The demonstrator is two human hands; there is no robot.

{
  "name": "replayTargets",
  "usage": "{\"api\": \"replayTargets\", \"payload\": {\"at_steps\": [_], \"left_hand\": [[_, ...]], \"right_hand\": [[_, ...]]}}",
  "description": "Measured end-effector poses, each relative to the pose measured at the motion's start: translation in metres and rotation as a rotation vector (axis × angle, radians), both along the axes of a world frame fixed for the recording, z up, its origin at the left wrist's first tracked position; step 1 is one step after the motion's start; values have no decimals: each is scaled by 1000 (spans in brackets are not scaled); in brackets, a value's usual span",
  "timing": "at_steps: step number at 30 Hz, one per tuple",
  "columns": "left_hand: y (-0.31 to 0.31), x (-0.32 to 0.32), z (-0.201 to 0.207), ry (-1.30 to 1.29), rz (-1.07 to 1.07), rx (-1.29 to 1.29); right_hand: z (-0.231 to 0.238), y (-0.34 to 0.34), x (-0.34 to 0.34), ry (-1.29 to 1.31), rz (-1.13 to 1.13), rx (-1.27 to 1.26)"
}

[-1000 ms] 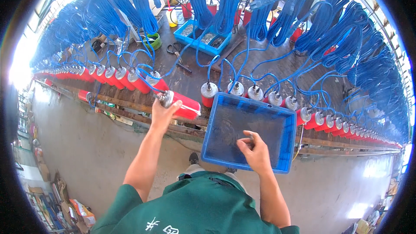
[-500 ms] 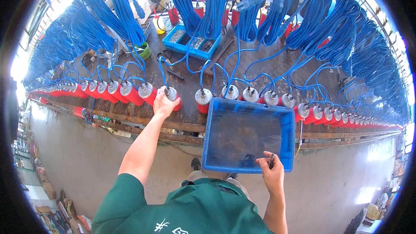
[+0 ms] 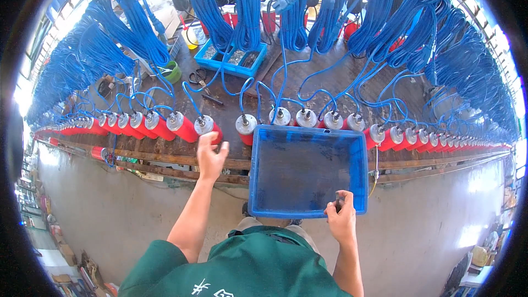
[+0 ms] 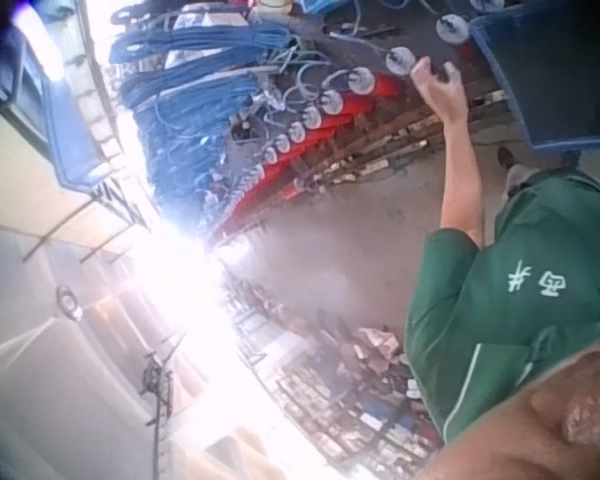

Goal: The person picks up a red cylinder, submerges it into a blue tub of water, and applies air from a hose to the top valve to check for leaks. They repeat this process with several cylinders from a row on a long workbench.

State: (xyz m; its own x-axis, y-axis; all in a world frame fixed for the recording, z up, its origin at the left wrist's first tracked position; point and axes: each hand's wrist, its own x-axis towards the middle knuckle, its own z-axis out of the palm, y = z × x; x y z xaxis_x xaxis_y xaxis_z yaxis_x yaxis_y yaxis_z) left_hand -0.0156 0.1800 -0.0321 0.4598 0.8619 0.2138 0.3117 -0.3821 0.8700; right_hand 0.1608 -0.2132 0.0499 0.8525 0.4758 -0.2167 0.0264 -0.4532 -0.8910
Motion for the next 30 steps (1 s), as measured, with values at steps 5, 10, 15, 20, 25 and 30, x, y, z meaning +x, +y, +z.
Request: {"api": "replayTargets", "payload": {"at_steps": [5, 10, 15, 20, 25, 30], "left_hand": [[42, 60, 6, 255, -394, 293], [69, 91, -1, 271, -605, -69], [44, 88, -8, 210, -381, -38], [13, 58, -13, 82, -99, 74], [-7, 25, 40, -7, 62, 57], [-29, -20, 101, -174, 23, -90]], "right_hand": [[0, -8, 0, 66, 59, 19], [-2, -24, -5, 105, 35, 31], [-11, -41, -12, 127, -27, -2], [-20, -41, -12, 94, -13, 45], [-21, -31, -4, 43, 81, 75], [12, -4, -4, 283, 61, 172]]}}
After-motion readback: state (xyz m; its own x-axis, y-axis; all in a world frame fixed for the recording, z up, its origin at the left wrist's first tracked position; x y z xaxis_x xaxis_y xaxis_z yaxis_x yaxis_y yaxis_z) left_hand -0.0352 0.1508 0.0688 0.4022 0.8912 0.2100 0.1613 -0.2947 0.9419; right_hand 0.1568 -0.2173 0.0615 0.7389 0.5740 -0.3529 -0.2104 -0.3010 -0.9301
